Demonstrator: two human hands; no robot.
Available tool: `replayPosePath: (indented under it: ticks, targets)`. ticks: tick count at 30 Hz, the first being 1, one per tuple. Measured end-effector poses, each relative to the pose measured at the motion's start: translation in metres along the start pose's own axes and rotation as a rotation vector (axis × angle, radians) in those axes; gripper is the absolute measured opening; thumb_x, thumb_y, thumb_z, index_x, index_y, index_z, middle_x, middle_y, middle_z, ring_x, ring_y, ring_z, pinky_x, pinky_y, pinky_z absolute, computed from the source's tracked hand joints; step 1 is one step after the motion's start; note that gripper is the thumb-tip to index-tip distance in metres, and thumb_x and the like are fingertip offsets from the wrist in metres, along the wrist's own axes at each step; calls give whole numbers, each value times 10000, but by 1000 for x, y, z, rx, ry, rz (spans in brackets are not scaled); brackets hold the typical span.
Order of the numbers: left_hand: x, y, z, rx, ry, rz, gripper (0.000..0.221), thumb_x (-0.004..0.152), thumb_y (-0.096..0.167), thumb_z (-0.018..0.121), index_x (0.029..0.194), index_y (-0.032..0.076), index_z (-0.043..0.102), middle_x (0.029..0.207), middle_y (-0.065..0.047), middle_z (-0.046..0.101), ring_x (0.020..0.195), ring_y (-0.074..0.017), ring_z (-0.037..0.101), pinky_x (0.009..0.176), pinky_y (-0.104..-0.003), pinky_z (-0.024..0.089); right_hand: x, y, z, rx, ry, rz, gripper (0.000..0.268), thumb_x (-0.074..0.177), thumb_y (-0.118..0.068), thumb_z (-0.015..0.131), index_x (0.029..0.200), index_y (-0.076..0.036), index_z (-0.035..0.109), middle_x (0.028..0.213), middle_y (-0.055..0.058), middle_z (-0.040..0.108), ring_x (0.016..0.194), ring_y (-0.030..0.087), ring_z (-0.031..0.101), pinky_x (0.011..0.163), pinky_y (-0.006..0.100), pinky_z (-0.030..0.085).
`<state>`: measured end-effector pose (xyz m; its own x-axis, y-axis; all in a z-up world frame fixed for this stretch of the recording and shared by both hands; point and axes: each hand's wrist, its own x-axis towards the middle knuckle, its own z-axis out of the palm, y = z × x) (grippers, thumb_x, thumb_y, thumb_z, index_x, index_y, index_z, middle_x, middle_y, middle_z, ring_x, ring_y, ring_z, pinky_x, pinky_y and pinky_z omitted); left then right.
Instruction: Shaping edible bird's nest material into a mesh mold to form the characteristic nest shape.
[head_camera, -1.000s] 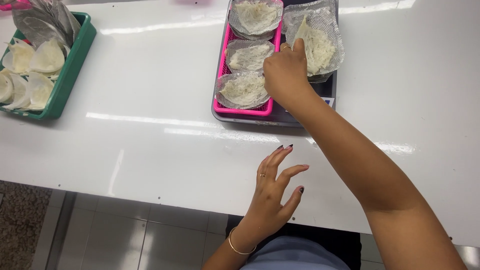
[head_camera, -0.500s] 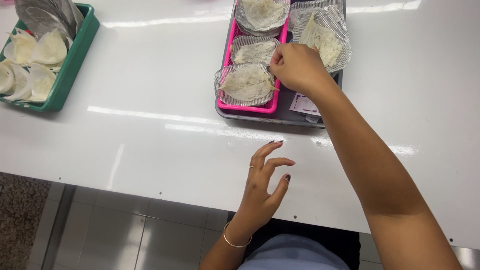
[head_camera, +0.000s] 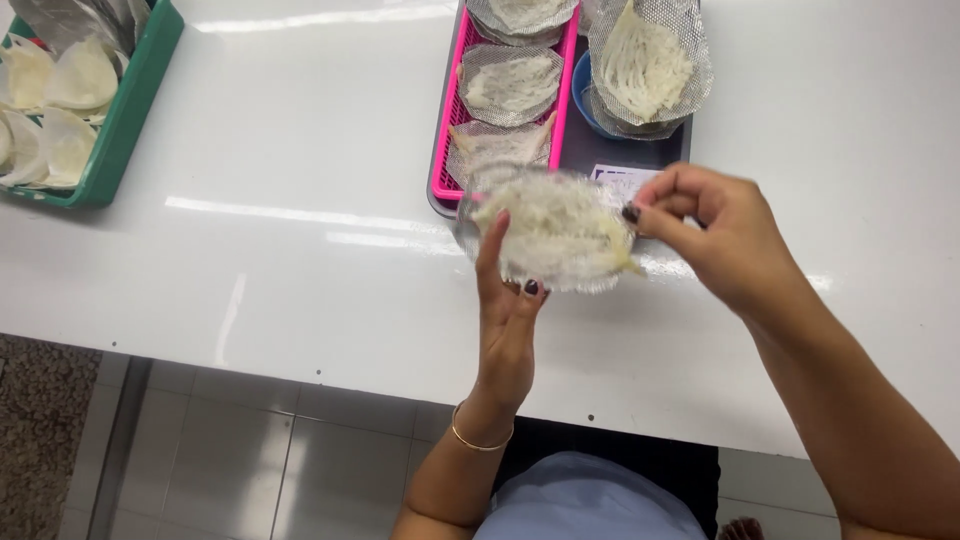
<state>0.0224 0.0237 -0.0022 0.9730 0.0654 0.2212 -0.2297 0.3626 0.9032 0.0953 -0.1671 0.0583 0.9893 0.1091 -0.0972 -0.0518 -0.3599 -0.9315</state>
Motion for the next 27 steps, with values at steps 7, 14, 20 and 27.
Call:
replayPosePath:
  ticks: [7, 14, 20, 27]
  targets:
    - [-30, 4, 8, 204, -27, -128, 572, 1000, 32, 438, 1551, 124, 314, 1613, -92, 343, 1496, -237, 335, 1248, -398, 310, -74, 15, -3, -532, 206, -281, 103, 978, -278, 738, 1011, -195, 687, 997, -106, 707, 762, 149, 501, 916, 368, 319]
    - [-35, 14, 19, 363, -222, -22, 527, 973, -25, 383, 1487, 63, 461, 1517, -135, 491, 1485, -291, 420, 1296, -441, 310, -76, 13, 20, -841, 279, -679, 200, 936, -305, 851, 1060, -203, 732, 1058, -59, 745, 898, 184, 613, 893, 383, 265]
    - [-36, 18, 19, 375, -223, -36, 498, 984, 53, 396, 1476, 43, 472, 1502, -142, 518, 1464, -293, 457, 1281, -435, 338, -78, 22, 24, -837, 389, -687, 111, 979, -209, 865, 963, -182, 759, 965, -62, 784, 836, 171, 633, 915, 383, 256]
    - [-33, 21, 19, 409, -240, -28, 444, 1022, 80, 409, 1453, 44, 507, 1473, -137, 563, 1420, -298, 513, 1255, -425, 387, -79, 19, 24, -704, 307, -671, 91, 1003, -91, 781, 1047, -171, 786, 986, -54, 787, 824, 169, 629, 918, 380, 250]
